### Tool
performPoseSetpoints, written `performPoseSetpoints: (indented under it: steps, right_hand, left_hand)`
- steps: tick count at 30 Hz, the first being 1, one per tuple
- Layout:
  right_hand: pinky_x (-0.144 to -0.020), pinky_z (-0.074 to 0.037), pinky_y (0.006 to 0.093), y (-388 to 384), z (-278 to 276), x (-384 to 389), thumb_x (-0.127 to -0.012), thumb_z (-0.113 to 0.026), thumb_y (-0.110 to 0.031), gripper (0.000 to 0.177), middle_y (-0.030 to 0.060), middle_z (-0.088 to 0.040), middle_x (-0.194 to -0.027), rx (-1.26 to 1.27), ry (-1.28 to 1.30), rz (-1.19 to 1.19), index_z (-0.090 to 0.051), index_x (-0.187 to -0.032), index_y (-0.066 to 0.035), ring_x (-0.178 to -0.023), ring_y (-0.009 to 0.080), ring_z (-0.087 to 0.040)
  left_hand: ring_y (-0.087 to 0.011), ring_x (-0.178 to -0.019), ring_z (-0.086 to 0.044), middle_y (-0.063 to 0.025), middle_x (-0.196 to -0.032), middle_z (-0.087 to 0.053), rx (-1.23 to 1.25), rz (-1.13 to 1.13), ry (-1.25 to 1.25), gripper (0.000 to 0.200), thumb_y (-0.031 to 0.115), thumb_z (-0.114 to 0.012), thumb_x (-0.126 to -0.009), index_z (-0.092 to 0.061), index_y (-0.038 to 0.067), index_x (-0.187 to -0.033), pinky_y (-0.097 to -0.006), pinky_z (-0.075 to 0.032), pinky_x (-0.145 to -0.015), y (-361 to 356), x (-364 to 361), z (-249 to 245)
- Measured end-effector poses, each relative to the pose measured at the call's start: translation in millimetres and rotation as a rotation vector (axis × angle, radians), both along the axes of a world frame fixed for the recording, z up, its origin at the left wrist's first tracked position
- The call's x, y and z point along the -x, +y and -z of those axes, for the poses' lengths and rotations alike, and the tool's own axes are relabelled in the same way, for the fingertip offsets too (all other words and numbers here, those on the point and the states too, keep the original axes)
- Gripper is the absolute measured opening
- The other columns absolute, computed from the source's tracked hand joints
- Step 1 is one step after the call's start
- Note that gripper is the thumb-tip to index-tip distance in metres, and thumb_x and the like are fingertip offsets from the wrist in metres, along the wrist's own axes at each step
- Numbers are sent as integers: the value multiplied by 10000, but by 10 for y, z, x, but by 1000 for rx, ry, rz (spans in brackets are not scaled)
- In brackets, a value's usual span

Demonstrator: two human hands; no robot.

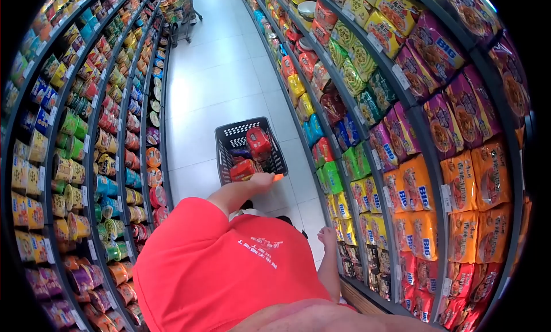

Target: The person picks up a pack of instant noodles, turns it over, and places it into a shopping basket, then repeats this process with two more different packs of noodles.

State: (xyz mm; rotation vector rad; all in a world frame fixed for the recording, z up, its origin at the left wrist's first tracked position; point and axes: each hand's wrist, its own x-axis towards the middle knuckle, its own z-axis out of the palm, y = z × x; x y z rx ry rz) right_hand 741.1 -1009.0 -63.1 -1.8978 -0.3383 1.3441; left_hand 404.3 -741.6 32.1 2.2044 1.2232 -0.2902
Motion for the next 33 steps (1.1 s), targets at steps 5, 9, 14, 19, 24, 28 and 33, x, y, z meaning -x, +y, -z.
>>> performPoseSetpoints:
  steps: [5, 9, 14, 19, 24, 28, 33]
  right_hand:
    - [-565, -545, 288, -261, 102, -423, -894, -546, -193, 213, 94, -623, -802, 50, -3, -10, -603, -914, 12, -653, 188, -648]
    - [-565, -551, 307, -689, 290, -680, -915, -549, -202, 223, 112, -628, -822, 129, 17, -15, -597, -931, 15, -670, 212, -656]
    - [-531, -544, 325, -943, 322, -950, -910, -553, -180, 194, 120, -617, -807, 179, 45, 14, -591, -908, 10, -632, 232, -646]
    - [-488, -501, 292, -624, 196, -1092, -895, -514, -133, 151, 86, -588, -724, 136, 85, 48, -581, -844, -7, -573, 180, -602]
    - [-537, -520, 276, 6, -186, -922, -922, -539, -180, 205, 87, -626, -788, -89, 0, -36, -604, -880, 9, -622, 170, -628]
    - [-575, -536, 274, 536, -708, -703, -953, -536, -202, 230, 78, -642, -793, -206, -185, -135, -614, -873, 0, -662, 163, -648]
    - [-557, -429, 301, 830, -1315, -653, -981, -531, -304, 343, 27, -594, -666, -386, -444, -205, -596, -781, -33, -593, 125, -539]
  left_hand:
    - [-338, -961, -665, -148, -1034, -677, 22, -60, 20, 304, 233, -524, -915, -533, 55, -1162, -461, -533, -775, -55, -262, -159]
    - [-334, -960, -663, -145, -1015, -678, 30, -98, 71, 334, 265, -607, -898, -537, 66, -1157, -456, -528, -781, -113, -472, -146]
    - [-342, -922, -662, -154, -978, -674, 81, -124, 56, 295, 281, -591, -911, -549, 74, -1117, -464, -517, -753, -284, -555, -160]
    - [-348, -935, -662, -152, -990, -676, 74, -84, 16, 278, 260, -588, -899, -559, 80, -1109, -467, -522, -768, -298, -640, 6]
    - [-354, -937, -666, -169, -996, -679, 66, -87, -13, 313, 259, -580, -879, -553, 44, -1106, -474, -527, -772, -246, -797, 163]
    - [-363, -945, -664, -188, -1002, -677, 82, -35, -10, 329, 256, -552, -879, -540, 17, -1106, -481, -528, -777, -188, -773, 192]
    - [-399, -992, -635, -208, -1067, -655, -13, -16, -124, 319, 278, -516, -895, -552, 34, -1097, -512, -510, -813, -101, -848, 113]
